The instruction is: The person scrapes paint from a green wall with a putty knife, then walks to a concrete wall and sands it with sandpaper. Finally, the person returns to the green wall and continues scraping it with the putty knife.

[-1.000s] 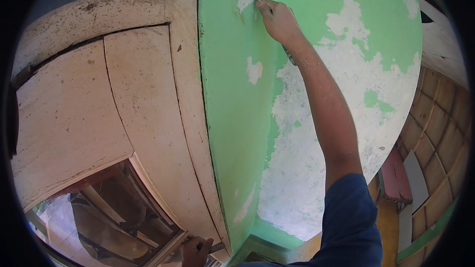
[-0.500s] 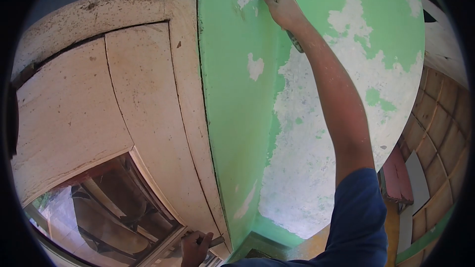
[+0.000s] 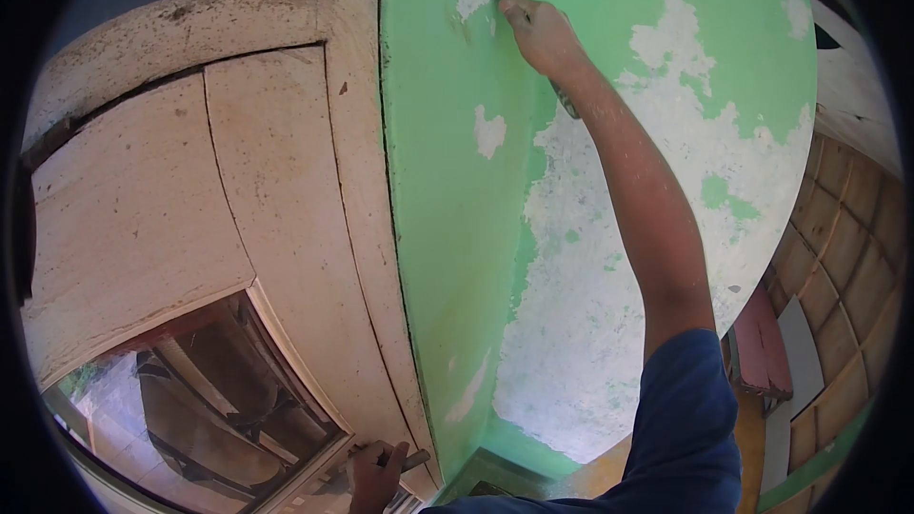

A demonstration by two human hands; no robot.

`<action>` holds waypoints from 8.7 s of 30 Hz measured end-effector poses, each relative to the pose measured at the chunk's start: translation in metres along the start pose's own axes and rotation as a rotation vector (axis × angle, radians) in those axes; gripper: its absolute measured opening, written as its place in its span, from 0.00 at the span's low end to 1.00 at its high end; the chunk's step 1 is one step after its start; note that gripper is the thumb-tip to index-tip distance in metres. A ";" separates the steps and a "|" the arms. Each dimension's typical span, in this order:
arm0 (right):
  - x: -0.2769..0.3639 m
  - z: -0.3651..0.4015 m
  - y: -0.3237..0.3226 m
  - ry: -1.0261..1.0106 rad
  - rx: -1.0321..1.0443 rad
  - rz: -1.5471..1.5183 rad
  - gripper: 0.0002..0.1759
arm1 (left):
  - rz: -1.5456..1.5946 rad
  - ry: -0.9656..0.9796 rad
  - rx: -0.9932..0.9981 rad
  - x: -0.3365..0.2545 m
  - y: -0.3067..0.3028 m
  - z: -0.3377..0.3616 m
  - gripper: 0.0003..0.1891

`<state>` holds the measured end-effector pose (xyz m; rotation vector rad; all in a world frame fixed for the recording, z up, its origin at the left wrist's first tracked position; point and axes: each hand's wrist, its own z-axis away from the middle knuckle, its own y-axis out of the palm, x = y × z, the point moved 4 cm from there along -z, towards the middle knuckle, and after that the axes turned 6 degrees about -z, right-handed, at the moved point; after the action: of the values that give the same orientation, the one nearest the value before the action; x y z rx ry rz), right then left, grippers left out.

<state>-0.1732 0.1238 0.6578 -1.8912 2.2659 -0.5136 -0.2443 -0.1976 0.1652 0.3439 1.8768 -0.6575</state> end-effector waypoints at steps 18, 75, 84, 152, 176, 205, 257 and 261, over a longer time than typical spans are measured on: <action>0.024 0.034 0.001 -0.029 0.067 -0.043 0.25 | -0.105 -0.031 0.111 0.021 0.004 -0.002 0.25; 0.012 0.016 0.009 0.131 -0.005 -0.079 0.24 | -0.144 -0.063 0.208 -0.003 -0.005 -0.005 0.23; 0.015 0.031 -0.011 0.186 0.129 -0.064 0.25 | -0.119 0.006 0.169 0.005 -0.004 -0.004 0.21; 0.081 0.625 0.106 1.726 0.412 -1.294 0.31 | 0.060 -0.207 0.414 0.014 -0.006 -0.001 0.17; 0.063 0.675 0.077 2.063 0.155 -1.303 0.16 | 0.085 -0.214 0.814 0.006 -0.033 -0.003 0.11; 0.057 0.688 0.081 1.926 0.256 -1.262 0.10 | 0.020 -0.218 0.845 0.012 -0.023 -0.006 0.12; -0.199 0.623 -0.033 1.326 0.361 -0.808 0.07 | -0.269 -0.228 -0.174 0.014 0.019 -0.005 0.18; -0.197 0.626 -0.034 1.332 0.426 -0.811 0.07 | -0.266 -0.241 -0.155 0.014 0.018 -0.005 0.18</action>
<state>0.1009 0.2067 0.0664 -2.4207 1.2383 -2.7085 -0.2436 -0.1810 0.1490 -0.0852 1.7416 -0.6918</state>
